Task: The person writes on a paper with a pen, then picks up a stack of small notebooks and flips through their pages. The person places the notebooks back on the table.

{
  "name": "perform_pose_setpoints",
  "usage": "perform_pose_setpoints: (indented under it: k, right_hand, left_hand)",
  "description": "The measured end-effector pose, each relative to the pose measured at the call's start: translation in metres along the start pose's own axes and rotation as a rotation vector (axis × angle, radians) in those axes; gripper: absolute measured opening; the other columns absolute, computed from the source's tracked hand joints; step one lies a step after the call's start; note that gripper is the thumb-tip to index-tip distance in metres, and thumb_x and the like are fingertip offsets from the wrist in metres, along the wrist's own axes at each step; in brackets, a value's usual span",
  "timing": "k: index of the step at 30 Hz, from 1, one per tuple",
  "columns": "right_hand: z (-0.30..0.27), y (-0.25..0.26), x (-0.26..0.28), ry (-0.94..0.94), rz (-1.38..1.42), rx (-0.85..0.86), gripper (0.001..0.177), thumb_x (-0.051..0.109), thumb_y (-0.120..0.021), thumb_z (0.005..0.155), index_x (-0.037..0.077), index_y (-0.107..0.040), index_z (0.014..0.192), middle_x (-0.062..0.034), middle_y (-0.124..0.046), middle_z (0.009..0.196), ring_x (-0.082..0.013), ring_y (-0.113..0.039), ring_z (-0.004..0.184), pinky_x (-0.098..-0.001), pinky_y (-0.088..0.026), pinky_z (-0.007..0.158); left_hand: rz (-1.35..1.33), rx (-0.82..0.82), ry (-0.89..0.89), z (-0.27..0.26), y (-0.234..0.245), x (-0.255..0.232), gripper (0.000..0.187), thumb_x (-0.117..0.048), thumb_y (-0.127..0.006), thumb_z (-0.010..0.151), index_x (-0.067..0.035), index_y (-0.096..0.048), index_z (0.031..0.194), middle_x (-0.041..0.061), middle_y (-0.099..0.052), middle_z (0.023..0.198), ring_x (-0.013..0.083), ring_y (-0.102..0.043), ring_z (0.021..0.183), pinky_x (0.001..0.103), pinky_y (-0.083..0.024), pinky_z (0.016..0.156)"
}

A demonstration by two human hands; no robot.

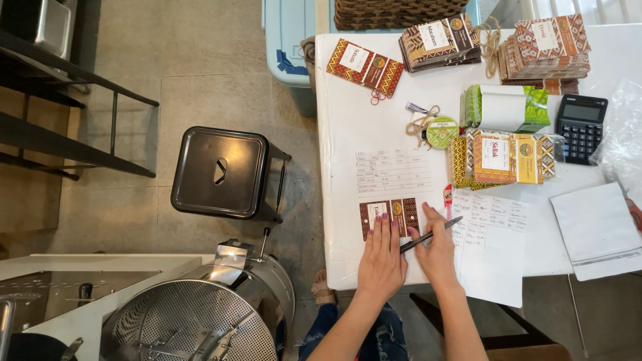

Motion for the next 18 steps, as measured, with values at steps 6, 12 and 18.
perform_pose_setpoints:
  k: [6,12,18]
  right_hand:
    - [0.001,0.001,0.005,0.014,-0.002,0.005,0.056,0.009,-0.069,0.095,0.007,-0.049,0.147,-0.0098,-0.058,0.125,-0.0203,-0.049,0.087,-0.0372,-0.047,0.088]
    - [0.003,0.002,0.011,0.061,0.059,0.008,0.028,0.008,-0.065,0.096,0.007,-0.037,0.090,-0.0160,-0.057,0.147,-0.0345,-0.050,0.138,-0.0457,-0.042,0.108]
    - [0.002,0.003,0.012,0.062,0.071,-0.004,0.028,0.006,-0.066,0.095,0.008,-0.039,0.092,-0.0157,-0.057,0.146,-0.0341,-0.050,0.138,-0.0461,-0.040,0.109]
  left_hand:
    - [0.008,-0.007,-0.004,-0.001,-0.003,0.000,0.075,-0.032,-0.047,0.099,0.004,-0.024,0.160,0.026,-0.025,0.167,0.0396,-0.023,0.156,0.049,-0.022,0.126]
    - [-0.030,-0.013,0.013,0.000,-0.003,0.001,0.077,-0.030,-0.049,0.097,0.004,-0.023,0.161,0.026,-0.024,0.168,0.0385,-0.025,0.156,0.048,-0.022,0.127]
    - [-0.046,-0.011,0.007,0.000,-0.003,0.001,0.075,-0.028,-0.051,0.096,0.005,-0.027,0.159,0.027,-0.025,0.166,0.0403,-0.027,0.154,0.049,-0.025,0.125]
Point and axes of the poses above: each hand's wrist, its own z-axis towards the middle knuckle, its own y-axis out of the back of the hand, x = y × z, the point moved 7 cm from there along z, towards the middle knuckle
